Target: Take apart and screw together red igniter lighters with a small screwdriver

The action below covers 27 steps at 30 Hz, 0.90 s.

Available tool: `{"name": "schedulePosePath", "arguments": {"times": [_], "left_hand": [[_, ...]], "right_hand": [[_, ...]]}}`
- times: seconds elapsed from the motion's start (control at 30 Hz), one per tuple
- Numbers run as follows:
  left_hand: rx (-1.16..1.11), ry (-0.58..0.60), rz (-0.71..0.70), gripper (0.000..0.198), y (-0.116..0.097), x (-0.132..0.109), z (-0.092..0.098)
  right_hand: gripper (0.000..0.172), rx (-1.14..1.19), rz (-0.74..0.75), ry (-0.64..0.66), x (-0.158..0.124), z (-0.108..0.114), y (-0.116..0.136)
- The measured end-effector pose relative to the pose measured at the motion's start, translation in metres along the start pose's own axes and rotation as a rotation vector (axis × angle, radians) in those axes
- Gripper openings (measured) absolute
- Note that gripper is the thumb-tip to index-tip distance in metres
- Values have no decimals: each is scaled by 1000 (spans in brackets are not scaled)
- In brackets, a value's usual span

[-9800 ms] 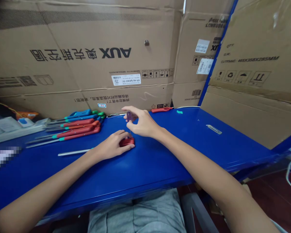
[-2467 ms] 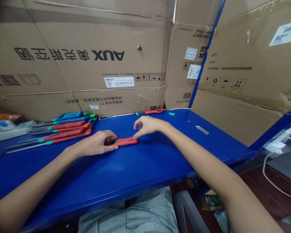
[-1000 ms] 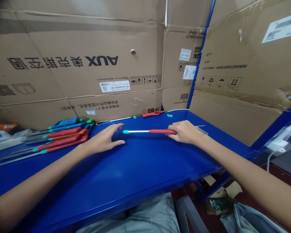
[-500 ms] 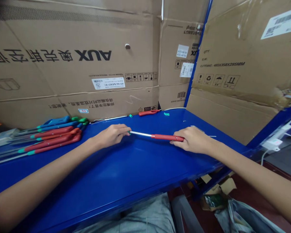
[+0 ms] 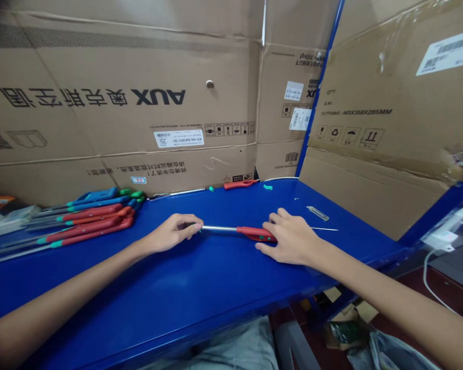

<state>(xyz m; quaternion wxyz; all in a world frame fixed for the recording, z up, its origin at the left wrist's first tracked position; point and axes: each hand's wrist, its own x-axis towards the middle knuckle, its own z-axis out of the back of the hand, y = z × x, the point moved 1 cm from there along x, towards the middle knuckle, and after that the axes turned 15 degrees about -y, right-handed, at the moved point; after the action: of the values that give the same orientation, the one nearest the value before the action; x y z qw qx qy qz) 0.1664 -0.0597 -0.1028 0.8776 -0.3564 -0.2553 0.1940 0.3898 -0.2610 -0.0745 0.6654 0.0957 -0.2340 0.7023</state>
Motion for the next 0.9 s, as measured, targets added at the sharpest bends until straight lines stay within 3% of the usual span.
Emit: {"name": "schedulePosePath", "arguments": {"times": [0.13, 0.3, 0.43, 0.5, 0.57, 0.63, 0.7, 0.73, 0.8, 0.9], "left_hand": [[86, -82, -48, 31, -8, -13, 0], [186, -53, -128, 30, -12, -31, 23], [354, -21, -257, 29, -24, -50, 29], [413, -39, -361, 27, -29, -59, 29], [462, -115, -482, 25, -26, -68, 33], [515, -271, -534, 23, -15, -76, 46], [539, -394, -392, 23, 2, -78, 59], [533, -371, -263, 26, 11, -75, 63], [436, -211, -113, 30, 25, -59, 60], [405, -175, -80, 26, 34, -11, 37]], "right_hand": [[38, 144, 106, -49, 35, -7, 37], [35, 227, 316, -160, 59, -26, 63], [34, 235, 404, -312, 53, -21, 72], [31, 274, 411, -311, 45, -11, 72], [30, 326, 377, -252, 35, 0, 63], [30, 351, 300, -219, 25, 10, 48], [32, 324, 224, -247, 17, 17, 32], [33, 297, 210, -260, 15, 19, 27], [35, 244, 224, -278, 17, 20, 24], [35, 190, 258, -318, 30, 9, 33]]}}
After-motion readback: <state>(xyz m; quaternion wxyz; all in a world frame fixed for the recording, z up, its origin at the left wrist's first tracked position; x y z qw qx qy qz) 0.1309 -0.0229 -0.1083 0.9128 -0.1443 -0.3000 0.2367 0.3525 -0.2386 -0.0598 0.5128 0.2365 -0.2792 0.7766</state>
